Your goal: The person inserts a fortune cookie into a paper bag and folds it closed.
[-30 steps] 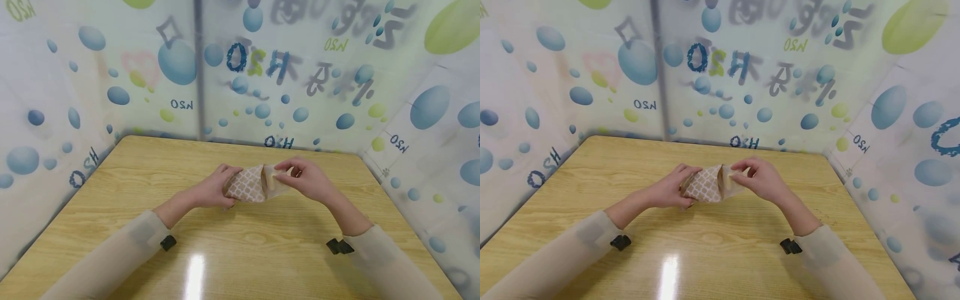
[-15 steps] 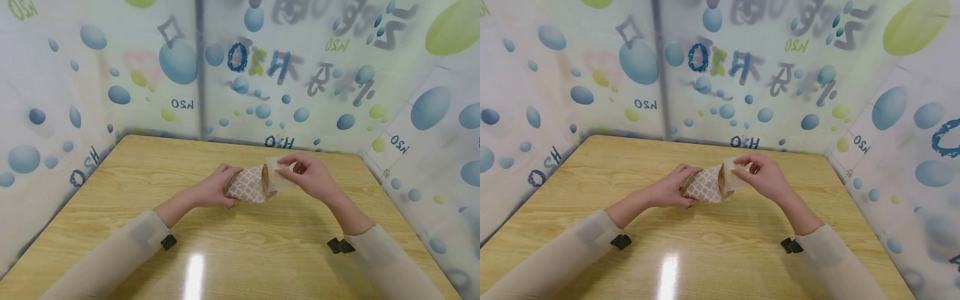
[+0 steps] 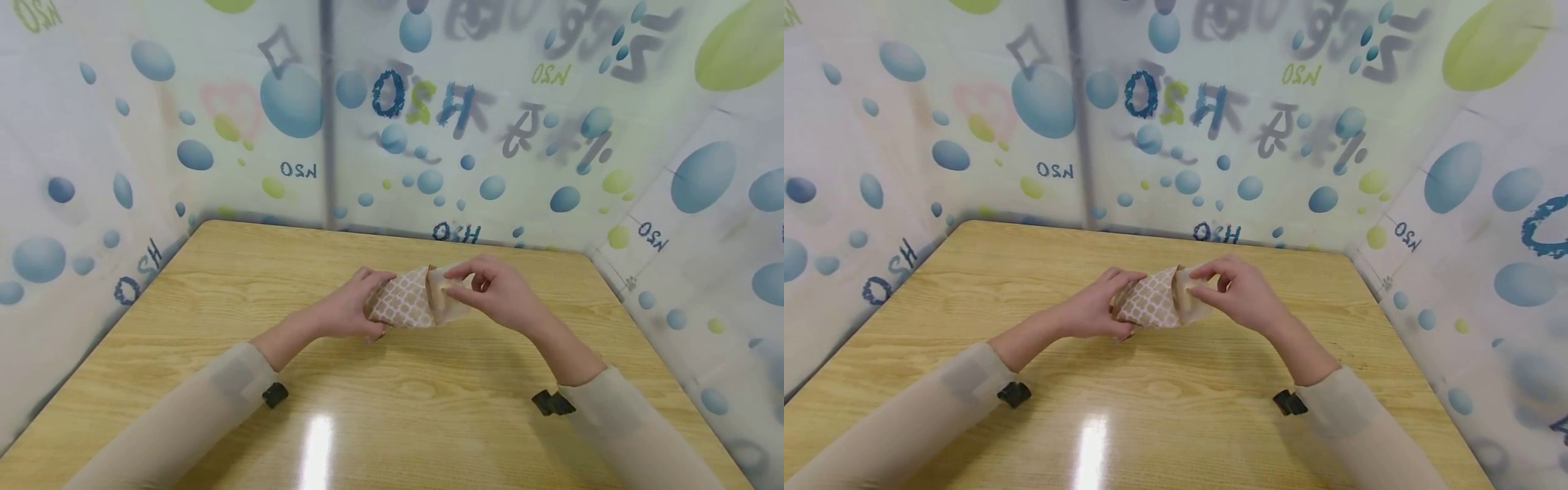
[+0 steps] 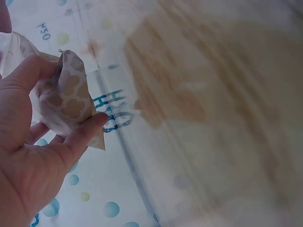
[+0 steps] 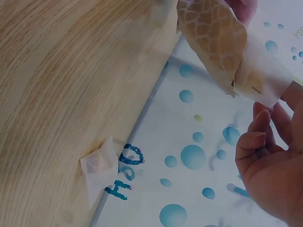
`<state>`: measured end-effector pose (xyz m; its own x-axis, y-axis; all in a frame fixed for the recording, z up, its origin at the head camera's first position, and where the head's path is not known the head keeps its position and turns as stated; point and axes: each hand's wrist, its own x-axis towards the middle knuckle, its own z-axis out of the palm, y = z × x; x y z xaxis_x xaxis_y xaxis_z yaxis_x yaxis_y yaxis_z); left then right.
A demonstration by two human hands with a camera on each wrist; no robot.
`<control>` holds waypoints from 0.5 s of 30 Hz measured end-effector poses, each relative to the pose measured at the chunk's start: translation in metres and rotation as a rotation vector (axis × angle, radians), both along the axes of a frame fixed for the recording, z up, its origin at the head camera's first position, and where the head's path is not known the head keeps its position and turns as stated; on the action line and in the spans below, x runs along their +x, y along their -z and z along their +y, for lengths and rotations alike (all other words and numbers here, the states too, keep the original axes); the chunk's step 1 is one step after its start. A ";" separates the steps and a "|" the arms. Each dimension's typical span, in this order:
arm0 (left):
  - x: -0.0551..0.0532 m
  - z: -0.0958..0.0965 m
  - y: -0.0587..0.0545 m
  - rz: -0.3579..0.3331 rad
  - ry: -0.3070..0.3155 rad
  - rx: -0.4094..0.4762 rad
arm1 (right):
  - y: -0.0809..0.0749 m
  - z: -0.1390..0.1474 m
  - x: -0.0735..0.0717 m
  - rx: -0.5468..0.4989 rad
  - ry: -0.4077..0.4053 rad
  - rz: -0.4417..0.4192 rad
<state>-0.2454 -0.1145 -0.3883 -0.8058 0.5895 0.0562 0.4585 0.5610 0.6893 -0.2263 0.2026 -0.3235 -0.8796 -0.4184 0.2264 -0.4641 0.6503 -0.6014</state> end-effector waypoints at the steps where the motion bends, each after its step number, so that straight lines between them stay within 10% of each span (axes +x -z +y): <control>1: 0.000 0.000 -0.001 -0.005 -0.001 0.000 | 0.000 -0.001 0.000 0.001 0.000 0.005; 15: -0.001 0.002 0.002 0.017 0.025 0.006 | 0.007 -0.016 0.000 -0.006 -0.007 0.053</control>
